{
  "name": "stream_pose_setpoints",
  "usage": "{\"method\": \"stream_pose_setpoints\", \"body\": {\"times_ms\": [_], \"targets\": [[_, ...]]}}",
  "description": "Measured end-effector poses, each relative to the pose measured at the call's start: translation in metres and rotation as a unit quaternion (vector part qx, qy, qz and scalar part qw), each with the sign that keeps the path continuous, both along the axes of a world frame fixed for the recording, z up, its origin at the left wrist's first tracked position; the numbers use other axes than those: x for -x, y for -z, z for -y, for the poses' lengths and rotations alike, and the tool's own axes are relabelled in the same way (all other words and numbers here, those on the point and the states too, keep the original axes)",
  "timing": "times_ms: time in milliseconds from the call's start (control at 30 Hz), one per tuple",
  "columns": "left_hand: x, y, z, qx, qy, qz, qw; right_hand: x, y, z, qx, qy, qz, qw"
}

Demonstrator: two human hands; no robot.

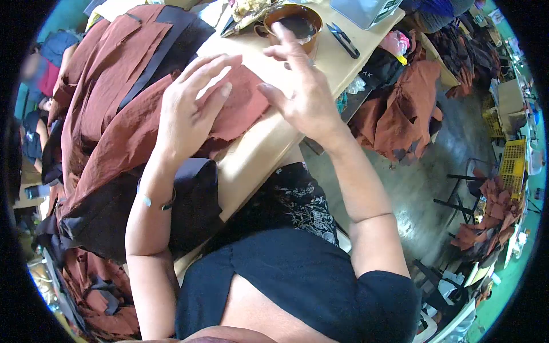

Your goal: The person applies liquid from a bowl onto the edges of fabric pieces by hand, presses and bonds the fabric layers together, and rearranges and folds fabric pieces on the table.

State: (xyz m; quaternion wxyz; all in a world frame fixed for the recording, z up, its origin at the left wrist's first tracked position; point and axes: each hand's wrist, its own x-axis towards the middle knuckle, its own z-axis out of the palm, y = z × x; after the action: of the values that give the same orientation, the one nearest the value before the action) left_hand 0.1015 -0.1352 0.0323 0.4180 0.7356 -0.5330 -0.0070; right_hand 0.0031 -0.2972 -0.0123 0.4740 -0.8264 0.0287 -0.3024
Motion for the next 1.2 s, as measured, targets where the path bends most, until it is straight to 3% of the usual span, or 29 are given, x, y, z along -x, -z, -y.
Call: {"method": "stream_pose_setpoints", "body": {"times_ms": [67, 100, 200, 300, 400, 533, 600, 700, 867, 933, 1000, 1100, 1133, 1200], "targets": [[0.013, -0.009, -0.012, 0.004, 0.009, 0.031, 0.999, -0.013, 0.003, 0.001, 0.127, -0.025, 0.019, 0.991], [0.024, -0.009, -0.021, -0.051, 0.043, 0.047, 0.997, -0.021, 0.006, 0.002, 0.188, -0.038, 0.027, 0.981], [0.062, 0.014, -0.037, -0.218, 0.197, 0.005, 0.956, -0.043, 0.019, 0.004, 0.212, -0.107, -0.010, 0.971], [0.092, 0.030, -0.041, -0.271, 0.296, 0.072, 0.913, -0.060, 0.013, -0.001, 0.262, -0.131, -0.124, 0.948], [0.075, 0.021, -0.043, -0.162, 0.181, 0.149, 0.959, -0.075, 0.010, -0.007, 0.259, -0.137, -0.178, 0.940], [0.051, -0.008, -0.066, -0.272, -0.025, 0.218, 0.937, -0.083, 0.020, -0.007, 0.188, -0.156, -0.159, 0.957], [0.060, -0.001, -0.084, -0.324, -0.059, 0.214, 0.920, -0.086, 0.031, 0.005, 0.205, -0.150, -0.063, 0.965], [0.058, 0.017, -0.116, -0.350, -0.064, 0.168, 0.919, -0.081, 0.026, 0.012, 0.175, -0.120, -0.052, 0.976], [0.057, -0.016, -0.182, -0.427, -0.132, 0.191, 0.874, -0.067, 0.017, 0.000, 0.172, -0.103, -0.134, 0.971], [0.064, -0.022, -0.218, -0.435, -0.214, 0.162, 0.859, -0.059, 0.020, -0.007, 0.179, -0.100, -0.146, 0.968], [0.070, -0.038, -0.232, -0.523, -0.219, 0.050, 0.822, -0.052, 0.014, -0.008, 0.127, -0.100, -0.174, 0.971], [0.079, -0.059, -0.178, -0.269, -0.169, 0.107, 0.942, -0.043, 0.013, -0.004, 0.054, -0.111, -0.200, 0.972], [0.071, -0.056, -0.163, -0.230, -0.151, 0.133, 0.952, -0.043, 0.013, -0.003, 0.013, -0.109, -0.216, 0.970], [0.049, -0.035, -0.132, -0.244, -0.220, 0.263, 0.907, -0.042, 0.015, -0.006, -0.009, -0.100, -0.216, 0.971]]}}
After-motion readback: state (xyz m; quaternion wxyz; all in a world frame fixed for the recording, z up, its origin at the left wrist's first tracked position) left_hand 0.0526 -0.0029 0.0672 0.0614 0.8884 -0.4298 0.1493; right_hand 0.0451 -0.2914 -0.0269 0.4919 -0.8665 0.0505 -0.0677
